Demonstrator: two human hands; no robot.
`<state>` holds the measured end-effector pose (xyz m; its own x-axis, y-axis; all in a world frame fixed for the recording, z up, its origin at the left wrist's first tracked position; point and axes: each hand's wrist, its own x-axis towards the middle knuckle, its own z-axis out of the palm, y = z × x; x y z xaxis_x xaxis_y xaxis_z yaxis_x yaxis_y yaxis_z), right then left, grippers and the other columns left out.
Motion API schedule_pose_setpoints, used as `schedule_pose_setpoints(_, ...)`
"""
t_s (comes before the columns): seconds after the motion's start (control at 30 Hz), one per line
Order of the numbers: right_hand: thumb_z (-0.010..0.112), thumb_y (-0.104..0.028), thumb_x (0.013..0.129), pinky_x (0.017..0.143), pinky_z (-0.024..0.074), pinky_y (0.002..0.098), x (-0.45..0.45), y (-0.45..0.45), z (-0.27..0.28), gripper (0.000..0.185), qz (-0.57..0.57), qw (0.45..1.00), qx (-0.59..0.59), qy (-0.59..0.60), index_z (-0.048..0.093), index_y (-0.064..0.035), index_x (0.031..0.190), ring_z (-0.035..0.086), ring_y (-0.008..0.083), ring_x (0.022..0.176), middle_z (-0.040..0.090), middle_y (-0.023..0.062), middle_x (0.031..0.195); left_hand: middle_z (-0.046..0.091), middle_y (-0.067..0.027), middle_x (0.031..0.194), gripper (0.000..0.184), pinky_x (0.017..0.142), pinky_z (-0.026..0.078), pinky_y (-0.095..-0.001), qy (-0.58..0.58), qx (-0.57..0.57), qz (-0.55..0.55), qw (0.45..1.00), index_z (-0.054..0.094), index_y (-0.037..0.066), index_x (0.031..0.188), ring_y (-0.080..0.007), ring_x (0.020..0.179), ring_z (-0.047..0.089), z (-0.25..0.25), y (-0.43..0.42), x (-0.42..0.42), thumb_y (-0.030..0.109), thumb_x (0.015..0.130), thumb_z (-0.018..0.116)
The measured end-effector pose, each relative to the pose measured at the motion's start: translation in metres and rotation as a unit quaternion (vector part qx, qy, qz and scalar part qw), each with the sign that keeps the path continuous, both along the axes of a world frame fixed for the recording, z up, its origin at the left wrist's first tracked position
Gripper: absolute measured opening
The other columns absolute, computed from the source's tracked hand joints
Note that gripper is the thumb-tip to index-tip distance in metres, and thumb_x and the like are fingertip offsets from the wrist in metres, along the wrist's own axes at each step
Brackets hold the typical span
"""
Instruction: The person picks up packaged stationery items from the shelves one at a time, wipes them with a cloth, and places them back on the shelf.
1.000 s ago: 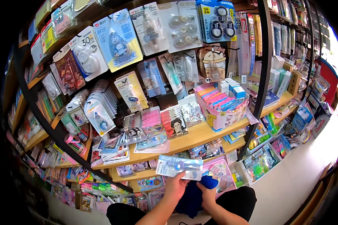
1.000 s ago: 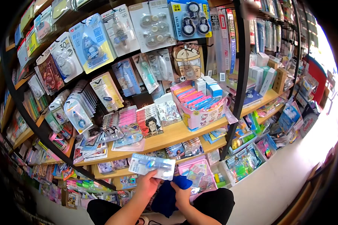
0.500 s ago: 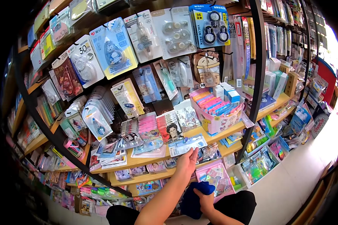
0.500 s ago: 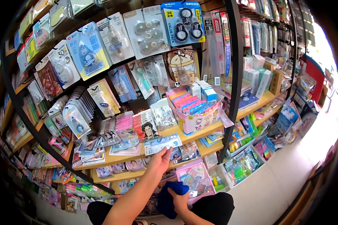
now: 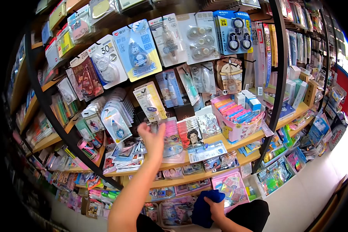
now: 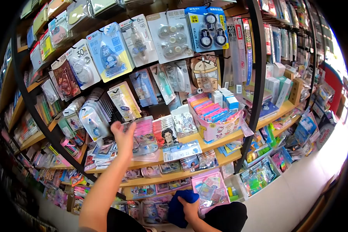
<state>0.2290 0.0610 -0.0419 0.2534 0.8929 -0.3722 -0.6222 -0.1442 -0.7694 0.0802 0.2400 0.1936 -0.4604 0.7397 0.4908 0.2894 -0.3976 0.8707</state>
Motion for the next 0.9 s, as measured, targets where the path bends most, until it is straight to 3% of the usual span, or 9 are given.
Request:
schedule_pose_setpoints(0.03, 0.069, 0.003, 0.067, 0.066, 0.0457, 0.0261, -0.001, 0.001, -0.003, 0.019, 0.002, 1.000, 0.006, -0.010, 0.062, -0.0021, 0.084, 0.058, 0.0137, 0.072, 0.062, 0.0032, 0.078, 0.037, -0.0194, 0.121, 0.074, 0.098, 0.028, -0.0347, 0.055, 0.003, 0.033, 0.998, 0.028, -0.004, 0.122, -0.0276, 0.115, 0.036, 0.006, 0.015, -0.007, 0.025, 0.070, 0.072)
schedule_pose_setpoints(0.13, 0.069, 0.002, 0.068, 0.066, 0.0471, 0.0275, -0.003, 0.006, -0.014, 0.019, 0.006, 0.999, 0.022, -0.044, 0.061, -0.0021, 0.085, 0.059, 0.0151, 0.072, 0.062, 0.0041, 0.079, 0.034, -0.0262, 0.120, 0.091, 0.096, 0.028, -0.0401, 0.116, 0.012, 0.088, 0.989, 0.023, -0.010, 0.121, -0.0354, 0.114, 0.033, 0.016, 0.055, -0.020, 0.034, 0.061, 0.077)
schedule_pose_setpoints(0.23, 0.068, 0.002, 0.069, 0.065, 0.0500, 0.0303, -0.004, 0.008, -0.018, 0.021, 0.001, 0.997, 0.021, -0.075, 0.060, -0.0019, 0.089, 0.061, 0.0175, 0.071, 0.063, 0.0058, 0.081, 0.035, -0.0270, 0.119, 0.089, 0.094, 0.030, -0.0420, 0.121, -0.037, 0.123, 0.984, 0.026, -0.008, 0.119, -0.0366, 0.112, 0.035, 0.026, 0.065, -0.018, 0.033, 0.059, 0.077)
schedule_pose_setpoints(0.37, 0.069, 0.000, 0.068, 0.066, 0.0498, 0.0302, -0.007, 0.012, -0.033, 0.023, -0.006, 0.997, 0.000, -0.076, 0.060, -0.0026, 0.090, 0.061, 0.0168, 0.072, 0.063, 0.0054, 0.081, 0.040, -0.0205, 0.111, 0.075, 0.089, 0.034, -0.0451, 0.136, -0.116, 0.142, 0.973, 0.032, -0.003, 0.111, -0.0341, 0.105, 0.041, 0.038, 0.055, -0.016, 0.032, 0.060, 0.074)
schedule_pose_setpoints(0.47, 0.070, 0.000, 0.068, 0.067, 0.0494, 0.0301, -0.008, 0.014, -0.033, 0.025, 0.009, 0.995, 0.005, -0.095, 0.060, -0.0029, 0.091, 0.061, 0.0166, 0.073, 0.063, 0.0051, 0.082, 0.042, -0.0190, 0.107, 0.060, 0.084, 0.037, -0.0417, 0.113, -0.051, 0.146, 0.982, 0.039, -0.003, 0.104, -0.0322, 0.097, 0.046, 0.031, 0.051, -0.018, 0.029, 0.064, 0.071)
schedule_pose_setpoints(0.57, 0.071, 0.001, 0.067, 0.067, 0.0490, 0.0301, -0.009, 0.013, -0.031, 0.027, 0.022, 0.991, 0.025, -0.127, 0.060, -0.0029, 0.091, 0.060, 0.0166, 0.073, 0.063, 0.0049, 0.083, 0.045, -0.0188, 0.101, 0.048, 0.080, 0.040, -0.0386, 0.071, -0.001, 0.033, 0.997, 0.045, -0.003, 0.096, -0.0313, 0.090, 0.050, 0.027, 0.051, -0.026, 0.024, 0.066, 0.070)
schedule_pose_setpoints(0.6, 0.071, 0.001, 0.067, 0.068, 0.0489, 0.0301, -0.009, 0.013, -0.031, 0.027, 0.024, 0.990, 0.035, -0.137, 0.060, -0.0029, 0.091, 0.060, 0.0166, 0.073, 0.063, 0.0048, 0.083, 0.051, -0.0157, 0.094, 0.040, 0.075, 0.043, -0.0345, 0.082, 0.015, 0.035, 0.996, 0.048, -0.003, 0.092, -0.0251, 0.084, 0.054, 0.026, 0.051, -0.026, 0.021, 0.068, 0.070)
schedule_pose_setpoints(0.73, 0.071, 0.001, 0.067, 0.068, 0.0489, 0.0299, -0.013, 0.014, -0.032, 0.027, 0.006, 0.992, 0.015, -0.127, 0.061, -0.0028, 0.091, 0.061, 0.0168, 0.073, 0.063, 0.0051, 0.083, 0.058, -0.0094, 0.092, 0.033, 0.068, 0.045, -0.0274, -0.084, 0.003, -0.122, 0.989, 0.048, -0.001, 0.093, -0.0131, 0.078, 0.055, 0.046, 0.007, -0.011, 0.014, 0.073, 0.069)
schedule_pose_setpoints(0.9, 0.070, 0.002, 0.068, 0.068, 0.0496, 0.0304, -0.013, 0.015, -0.039, 0.025, 0.010, 0.993, 0.009, -0.121, 0.061, -0.0022, 0.090, 0.061, 0.0178, 0.074, 0.064, 0.0064, 0.083, 0.057, -0.0073, 0.090, 0.031, 0.069, 0.044, -0.0265, -0.122, 0.022, -0.184, 0.975, 0.046, 0.000, 0.096, -0.0118, 0.077, 0.054, 0.043, -0.030, -0.013, 0.015, 0.078, 0.066)
